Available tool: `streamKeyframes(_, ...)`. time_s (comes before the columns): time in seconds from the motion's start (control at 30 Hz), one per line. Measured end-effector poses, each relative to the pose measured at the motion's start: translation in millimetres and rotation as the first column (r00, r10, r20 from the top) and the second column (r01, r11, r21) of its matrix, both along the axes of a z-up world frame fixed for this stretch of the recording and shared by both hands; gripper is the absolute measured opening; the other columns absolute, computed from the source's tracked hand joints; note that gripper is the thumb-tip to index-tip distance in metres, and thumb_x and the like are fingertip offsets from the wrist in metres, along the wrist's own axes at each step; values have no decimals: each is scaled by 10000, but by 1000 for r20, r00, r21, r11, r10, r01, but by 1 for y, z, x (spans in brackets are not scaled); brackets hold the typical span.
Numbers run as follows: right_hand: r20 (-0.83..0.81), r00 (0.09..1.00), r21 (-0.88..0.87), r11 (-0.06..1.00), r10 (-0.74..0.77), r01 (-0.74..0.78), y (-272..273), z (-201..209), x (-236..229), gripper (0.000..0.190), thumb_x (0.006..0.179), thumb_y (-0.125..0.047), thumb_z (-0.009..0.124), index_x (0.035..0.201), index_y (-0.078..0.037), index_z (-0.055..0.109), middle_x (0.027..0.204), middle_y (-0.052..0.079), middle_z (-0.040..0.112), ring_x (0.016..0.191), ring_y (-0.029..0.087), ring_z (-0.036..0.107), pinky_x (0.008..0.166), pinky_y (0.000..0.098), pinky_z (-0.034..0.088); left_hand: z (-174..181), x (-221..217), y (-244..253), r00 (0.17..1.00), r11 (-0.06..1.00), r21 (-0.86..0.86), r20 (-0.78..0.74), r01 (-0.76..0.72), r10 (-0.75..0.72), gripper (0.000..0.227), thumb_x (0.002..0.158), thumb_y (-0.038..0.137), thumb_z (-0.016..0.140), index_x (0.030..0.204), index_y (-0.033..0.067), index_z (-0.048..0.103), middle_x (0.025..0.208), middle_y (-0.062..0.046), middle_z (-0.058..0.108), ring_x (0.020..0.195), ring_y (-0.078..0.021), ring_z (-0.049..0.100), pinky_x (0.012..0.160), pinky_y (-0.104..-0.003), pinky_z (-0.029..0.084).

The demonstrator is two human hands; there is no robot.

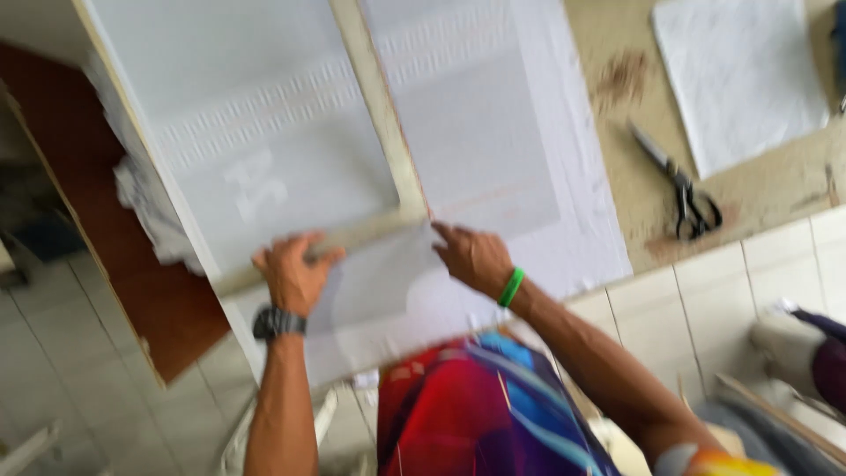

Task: The person uses a large L-shaped ruler and a red marker to draw straight and curved lines on a large piece of white fabric laid on a table. They then use a pair of scissors to cut the fabric along the marked lines.

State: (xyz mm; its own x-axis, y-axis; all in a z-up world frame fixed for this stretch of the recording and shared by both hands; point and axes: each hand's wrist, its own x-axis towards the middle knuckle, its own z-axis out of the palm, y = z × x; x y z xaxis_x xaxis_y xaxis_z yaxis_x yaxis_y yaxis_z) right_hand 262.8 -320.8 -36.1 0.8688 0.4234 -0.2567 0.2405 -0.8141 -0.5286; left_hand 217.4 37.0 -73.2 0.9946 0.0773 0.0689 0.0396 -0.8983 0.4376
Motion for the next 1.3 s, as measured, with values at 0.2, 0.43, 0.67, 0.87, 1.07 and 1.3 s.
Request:
streamKeyframes(0.2, 84, 994, -24, 997, 71, -69, 17, 17, 21, 466, 1125, -300, 531, 1562, -144, 573, 854, 139, 771, 681, 423, 803, 628, 588, 665, 1, 7, -2, 992, 995, -70, -108, -65, 58, 518, 797, 652, 931, 1133, 278, 805, 1011, 45, 813, 969, -253, 723, 1064, -533, 365)
streamKeyframes(0.43, 52, 991, -110, 987, 122, -116, 23, 8, 21, 534, 1134, -315, 486, 1615, -84, 490, 889, 144, 791, 671, 389, 813, 590, 553, 658, -5, 13, 1, 987, 990, -125, -154, -67, 47, 512, 804, 651, 932, 1148, 294, 803, 1002, 70, 809, 967, -219, 717, 1046, -520, 369)
streamKeyframes(0.67, 28, 995, -113, 989, 98, -94, 25, 9, 20, 536, 1129, -320, 491, 1605, -77, 524, 885, 143, 795, 655, 364, 813, 571, 526, 659, -1, 19, 3, 984, 985, -160, -174, -61, 32, 477, 815, 614, 939, 1142, 289, 815, 1009, 61, 816, 976, -216, 720, 1051, -501, 355)
streamKeyframes(0.87, 35, 996, -103, 992, 79, -75, 26, 17, 21, 524, 1130, -313, 506, 1591, -69, 551, 882, 150, 800, 657, 370, 815, 572, 533, 658, 7, 24, 2, 984, 981, -185, -179, -58, 25, 463, 819, 590, 947, 1134, 276, 819, 1000, 55, 819, 973, -220, 721, 1048, -496, 349)
streamKeyframes(1.07, 81, 996, -103, 994, 44, -35, 28, 2, 18, 535, 1113, -365, 526, 1585, -116, 562, 826, 124, 768, 621, 394, 794, 551, 581, 645, 16, 30, 5, 974, 987, -158, -227, -18, -19, 516, 853, 643, 901, 1198, 269, 810, 1052, 25, 817, 1027, -257, 730, 1086, -541, 359)
streamKeyframes(1.3, 106, 993, -51, 998, 43, -38, 15, 1, 1, 578, 1091, -343, 573, 1630, -147, 500, 816, 149, 747, 642, 447, 783, 568, 650, 626, 27, 26, 7, 950, 992, -105, -295, 77, -105, 652, 865, 618, 887, 1382, 243, 758, 1191, -37, 789, 1148, -308, 716, 1142, -620, 337)
